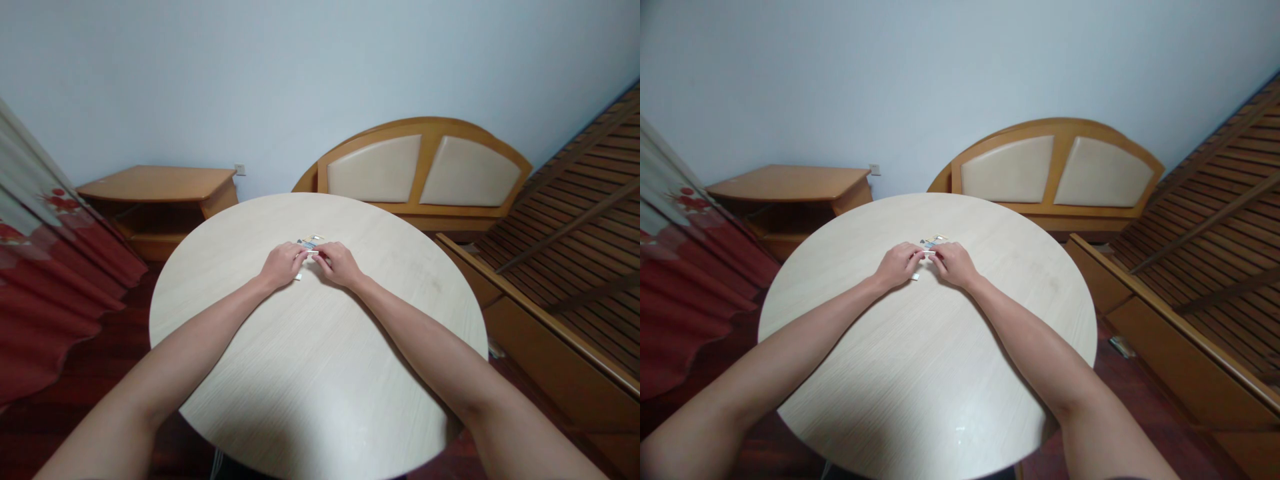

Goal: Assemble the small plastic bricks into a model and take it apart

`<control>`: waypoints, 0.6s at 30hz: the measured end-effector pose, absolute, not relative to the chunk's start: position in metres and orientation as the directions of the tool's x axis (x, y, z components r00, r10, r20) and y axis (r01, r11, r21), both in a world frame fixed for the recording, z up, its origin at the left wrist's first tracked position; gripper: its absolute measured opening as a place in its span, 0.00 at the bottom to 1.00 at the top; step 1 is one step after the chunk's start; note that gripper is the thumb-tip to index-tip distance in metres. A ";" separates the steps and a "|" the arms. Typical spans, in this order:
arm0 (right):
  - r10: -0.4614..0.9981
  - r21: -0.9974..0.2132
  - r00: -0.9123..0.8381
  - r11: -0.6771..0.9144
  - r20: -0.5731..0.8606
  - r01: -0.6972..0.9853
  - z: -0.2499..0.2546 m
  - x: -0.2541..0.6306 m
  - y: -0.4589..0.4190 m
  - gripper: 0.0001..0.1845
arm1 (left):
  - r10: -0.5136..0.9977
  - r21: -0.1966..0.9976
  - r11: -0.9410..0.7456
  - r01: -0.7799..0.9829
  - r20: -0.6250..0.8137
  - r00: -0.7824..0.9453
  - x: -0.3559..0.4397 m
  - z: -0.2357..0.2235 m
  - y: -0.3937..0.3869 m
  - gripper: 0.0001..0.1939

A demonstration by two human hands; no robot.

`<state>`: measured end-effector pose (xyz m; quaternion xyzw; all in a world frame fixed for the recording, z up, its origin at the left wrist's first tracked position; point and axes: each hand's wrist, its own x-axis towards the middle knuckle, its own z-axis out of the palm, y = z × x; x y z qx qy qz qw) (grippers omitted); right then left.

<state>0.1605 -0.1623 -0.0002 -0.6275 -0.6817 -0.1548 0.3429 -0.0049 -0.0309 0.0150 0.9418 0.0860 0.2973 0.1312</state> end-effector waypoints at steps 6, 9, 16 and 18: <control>0.733 -0.201 0.007 0.177 0.680 0.963 -0.001 0.160 -0.161 0.17 | 0.266 0.259 -0.954 0.152 0.496 0.827 -0.005 0.017 -0.033 0.16; 0.733 -0.185 -0.018 0.195 0.680 0.963 -0.003 0.161 -0.160 0.17 | 0.288 0.245 -0.950 0.191 0.462 0.839 -0.005 0.019 -0.035 0.17; 0.769 -0.203 -0.011 0.182 0.639 0.962 -0.003 0.163 -0.160 0.18 | 0.291 0.249 -0.949 0.194 0.450 0.844 -0.005 0.022 -0.036 0.17; 0.766 -0.195 -0.017 0.185 0.643 0.963 -0.003 0.163 -0.160 0.18 | 0.291 0.261 -0.947 0.186 0.455 0.841 -0.005 0.022 -0.036 0.17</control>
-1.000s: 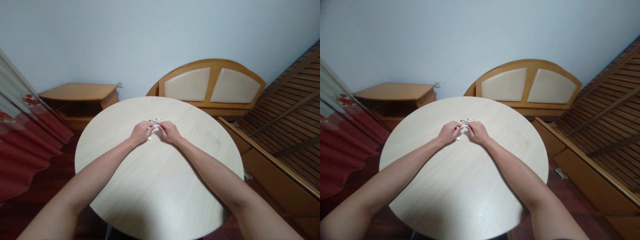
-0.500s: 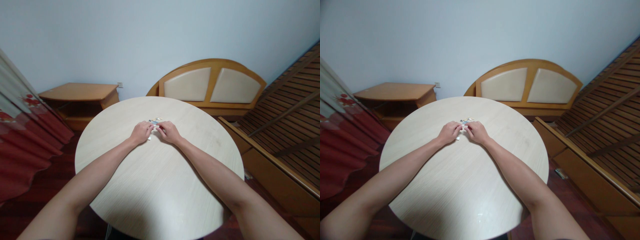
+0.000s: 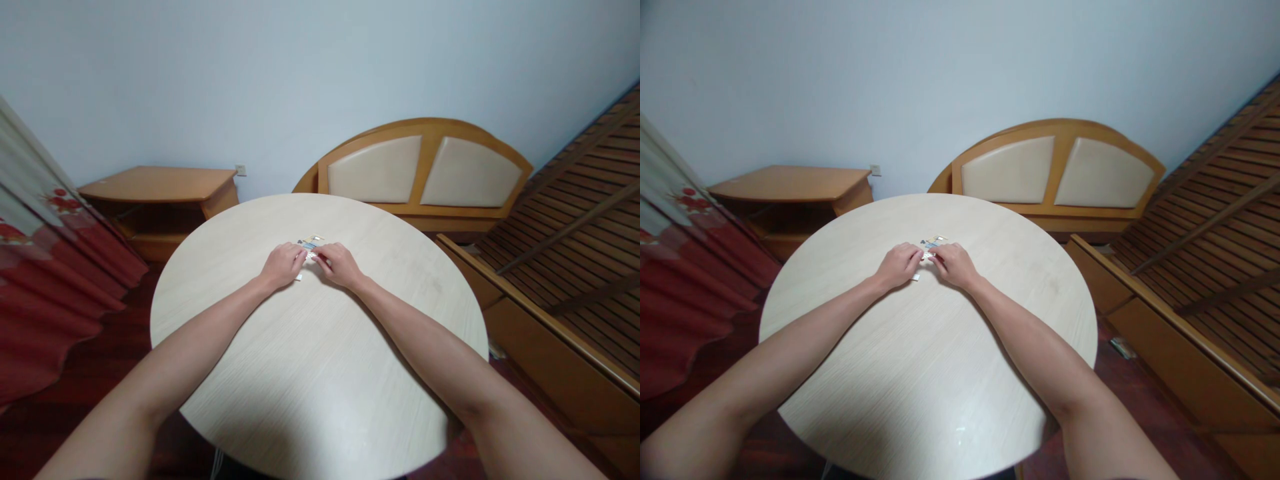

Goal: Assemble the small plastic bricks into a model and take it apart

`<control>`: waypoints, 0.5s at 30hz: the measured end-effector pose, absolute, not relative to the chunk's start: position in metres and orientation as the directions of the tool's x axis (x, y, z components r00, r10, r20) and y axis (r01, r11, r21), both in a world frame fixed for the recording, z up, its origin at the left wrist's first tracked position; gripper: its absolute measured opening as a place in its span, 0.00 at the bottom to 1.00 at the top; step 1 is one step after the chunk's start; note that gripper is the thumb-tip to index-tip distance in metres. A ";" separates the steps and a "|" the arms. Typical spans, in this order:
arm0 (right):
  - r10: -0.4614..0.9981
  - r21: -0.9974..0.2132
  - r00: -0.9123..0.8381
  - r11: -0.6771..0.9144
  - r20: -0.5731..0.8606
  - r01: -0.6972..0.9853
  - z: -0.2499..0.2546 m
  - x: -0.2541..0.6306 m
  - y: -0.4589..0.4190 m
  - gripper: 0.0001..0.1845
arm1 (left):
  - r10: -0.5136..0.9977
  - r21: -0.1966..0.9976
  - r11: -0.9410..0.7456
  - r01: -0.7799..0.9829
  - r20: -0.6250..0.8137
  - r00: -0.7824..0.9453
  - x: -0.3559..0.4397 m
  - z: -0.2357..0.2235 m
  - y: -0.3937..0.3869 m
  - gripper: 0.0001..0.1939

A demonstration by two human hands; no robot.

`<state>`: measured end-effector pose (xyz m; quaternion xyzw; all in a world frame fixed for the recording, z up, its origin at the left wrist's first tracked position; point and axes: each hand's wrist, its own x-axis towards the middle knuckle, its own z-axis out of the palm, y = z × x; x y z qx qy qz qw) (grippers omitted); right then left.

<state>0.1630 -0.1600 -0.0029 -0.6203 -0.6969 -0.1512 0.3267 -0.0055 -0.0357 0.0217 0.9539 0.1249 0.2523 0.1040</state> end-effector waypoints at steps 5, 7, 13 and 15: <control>0.754 -0.183 -0.034 0.203 0.656 0.962 -0.001 0.163 -0.161 0.18 | 0.278 0.306 -0.942 0.135 0.492 0.825 -0.005 0.020 -0.036 0.15; 0.741 -0.175 -0.046 0.218 0.670 0.960 0.001 0.164 -0.162 0.17 | 0.270 0.336 -0.937 0.095 0.526 0.807 -0.006 0.022 -0.036 0.14; 0.697 -0.166 -0.047 0.235 0.716 0.958 0.002 0.160 -0.162 0.14 | 0.255 0.473 -0.881 0.009 0.458 0.852 -0.015 0.043 -0.033 0.15; 0.703 -0.182 -0.030 0.225 0.711 0.957 0.001 0.159 -0.162 0.15 | 0.261 0.524 -0.851 0.032 0.369 0.892 -0.020 0.051 -0.028 0.16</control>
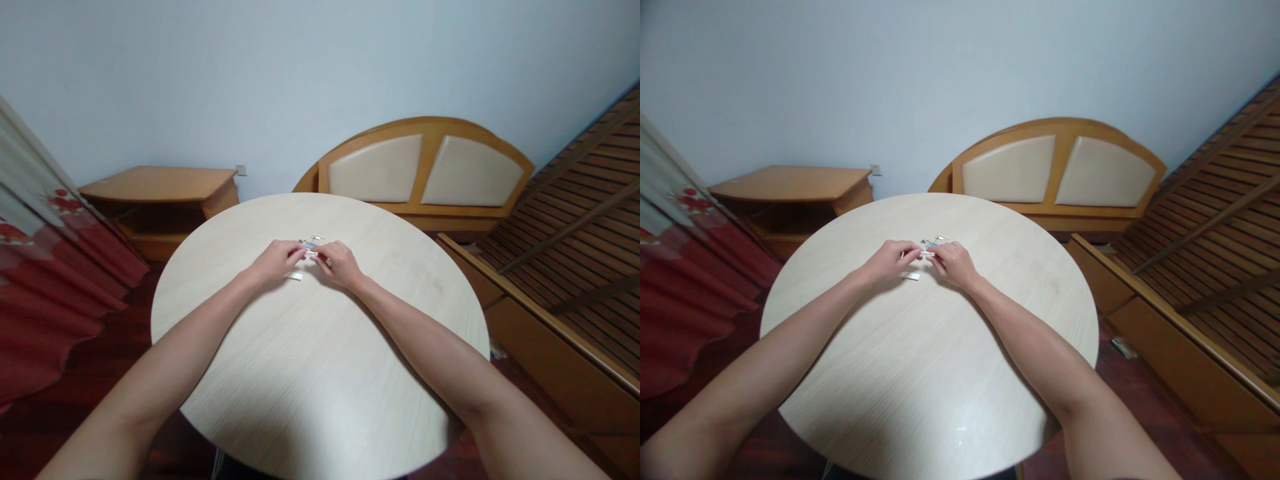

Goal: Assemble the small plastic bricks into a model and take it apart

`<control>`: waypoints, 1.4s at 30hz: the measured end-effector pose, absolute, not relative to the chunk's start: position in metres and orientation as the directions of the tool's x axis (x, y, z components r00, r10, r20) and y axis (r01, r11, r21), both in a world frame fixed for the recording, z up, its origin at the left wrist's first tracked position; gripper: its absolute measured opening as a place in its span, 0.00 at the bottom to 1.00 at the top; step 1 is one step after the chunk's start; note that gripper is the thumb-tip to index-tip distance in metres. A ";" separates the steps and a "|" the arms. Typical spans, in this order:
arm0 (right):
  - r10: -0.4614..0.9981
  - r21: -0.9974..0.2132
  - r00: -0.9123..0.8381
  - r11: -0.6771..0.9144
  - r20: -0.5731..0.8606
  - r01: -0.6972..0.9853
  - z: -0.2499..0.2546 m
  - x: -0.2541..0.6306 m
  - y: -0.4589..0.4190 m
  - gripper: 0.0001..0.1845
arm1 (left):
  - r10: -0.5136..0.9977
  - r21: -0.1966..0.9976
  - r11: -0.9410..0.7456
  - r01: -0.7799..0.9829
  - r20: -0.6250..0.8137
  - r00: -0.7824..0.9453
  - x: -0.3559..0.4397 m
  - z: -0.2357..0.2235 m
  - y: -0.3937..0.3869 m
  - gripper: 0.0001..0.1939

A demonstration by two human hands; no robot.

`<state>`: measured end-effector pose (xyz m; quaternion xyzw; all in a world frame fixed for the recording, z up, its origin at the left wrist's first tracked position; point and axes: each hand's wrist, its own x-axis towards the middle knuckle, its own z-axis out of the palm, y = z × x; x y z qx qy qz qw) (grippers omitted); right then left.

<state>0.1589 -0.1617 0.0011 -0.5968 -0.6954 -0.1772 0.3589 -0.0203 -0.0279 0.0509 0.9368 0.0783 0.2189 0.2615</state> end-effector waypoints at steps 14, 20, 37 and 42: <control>0.755 -0.274 0.101 0.108 0.648 0.956 0.001 0.160 -0.163 0.15 | 0.254 0.471 -0.858 0.206 0.039 0.966 -0.037 0.059 0.004 0.12; 0.762 -0.277 0.108 0.096 0.638 0.956 0.002 0.159 -0.164 0.15 | 0.272 0.427 -0.866 0.259 -0.031 0.962 -0.037 0.049 0.013 0.11; 0.814 -0.317 0.167 0.022 0.557 0.948 -0.010 0.211 -0.151 0.30 | 0.140 0.417 -0.905 0.078 0.120 0.983 -0.033 0.047 -0.008 0.13; 0.883 -0.265 0.043 0.094 0.468 0.959 -0.012 0.204 -0.140 0.23 | 0.115 0.407 -0.910 0.079 0.063 0.991 -0.032 0.042 -0.006 0.11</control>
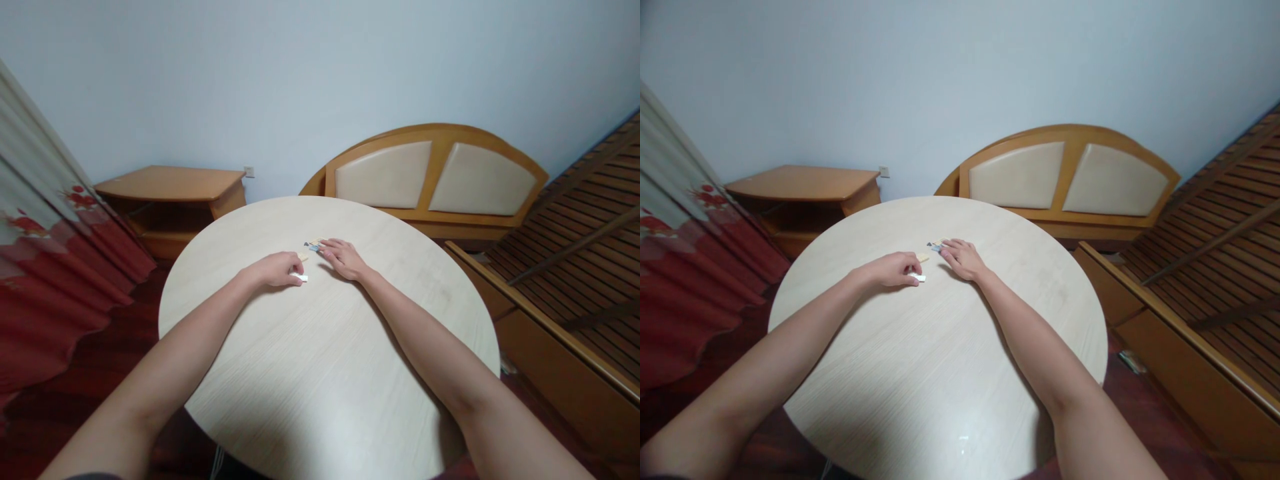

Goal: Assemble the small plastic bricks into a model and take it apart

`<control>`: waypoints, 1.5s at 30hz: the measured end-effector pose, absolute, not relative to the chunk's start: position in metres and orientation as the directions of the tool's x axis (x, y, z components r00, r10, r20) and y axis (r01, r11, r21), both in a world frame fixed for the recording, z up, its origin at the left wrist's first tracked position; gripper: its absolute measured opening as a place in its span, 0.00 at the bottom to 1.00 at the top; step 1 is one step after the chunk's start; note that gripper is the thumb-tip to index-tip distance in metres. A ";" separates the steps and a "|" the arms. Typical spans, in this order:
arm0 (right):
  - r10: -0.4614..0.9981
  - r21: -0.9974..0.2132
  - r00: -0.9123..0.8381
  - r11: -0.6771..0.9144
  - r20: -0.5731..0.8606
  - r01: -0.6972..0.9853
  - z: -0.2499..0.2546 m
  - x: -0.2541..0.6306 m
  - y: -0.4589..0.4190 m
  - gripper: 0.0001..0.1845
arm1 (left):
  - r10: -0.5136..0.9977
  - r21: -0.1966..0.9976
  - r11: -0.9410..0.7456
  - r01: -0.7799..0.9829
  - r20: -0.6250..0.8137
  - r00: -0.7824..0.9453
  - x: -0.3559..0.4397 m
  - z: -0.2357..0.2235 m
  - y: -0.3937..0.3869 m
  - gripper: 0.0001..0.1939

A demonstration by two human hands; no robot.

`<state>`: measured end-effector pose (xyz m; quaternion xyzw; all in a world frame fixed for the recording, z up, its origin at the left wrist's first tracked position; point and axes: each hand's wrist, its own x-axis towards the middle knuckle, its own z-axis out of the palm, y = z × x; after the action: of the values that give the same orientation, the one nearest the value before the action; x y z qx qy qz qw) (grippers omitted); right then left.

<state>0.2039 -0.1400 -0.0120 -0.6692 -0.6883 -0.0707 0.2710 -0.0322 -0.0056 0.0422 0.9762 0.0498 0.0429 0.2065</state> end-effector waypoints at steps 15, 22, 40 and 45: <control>0.833 -0.370 0.360 -0.205 0.420 0.906 -0.007 0.208 -0.148 0.27 | 0.080 0.436 -0.899 0.051 0.049 0.996 -0.034 0.042 -0.002 0.09; 0.699 -0.484 0.577 -0.364 0.422 0.796 -0.016 0.228 -0.151 0.10 | 0.094 0.410 -0.911 0.045 0.099 0.991 -0.032 0.045 -0.014 0.09; 0.643 -0.471 0.415 -0.094 0.644 0.877 -0.014 0.213 -0.155 0.15 | 0.187 0.364 -0.925 0.108 0.190 0.964 -0.030 0.046 -0.017 0.09; 0.724 -0.355 0.034 0.296 0.689 0.886 -0.001 0.164 -0.158 0.12 | 0.329 0.385 -0.904 0.186 0.349 0.877 -0.021 0.034 -0.024 0.16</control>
<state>0.1643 -0.1577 -0.0010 -0.5852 -0.6881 -0.0971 0.4179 -0.0207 -0.0239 0.0336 0.9534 0.1351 0.2074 0.1725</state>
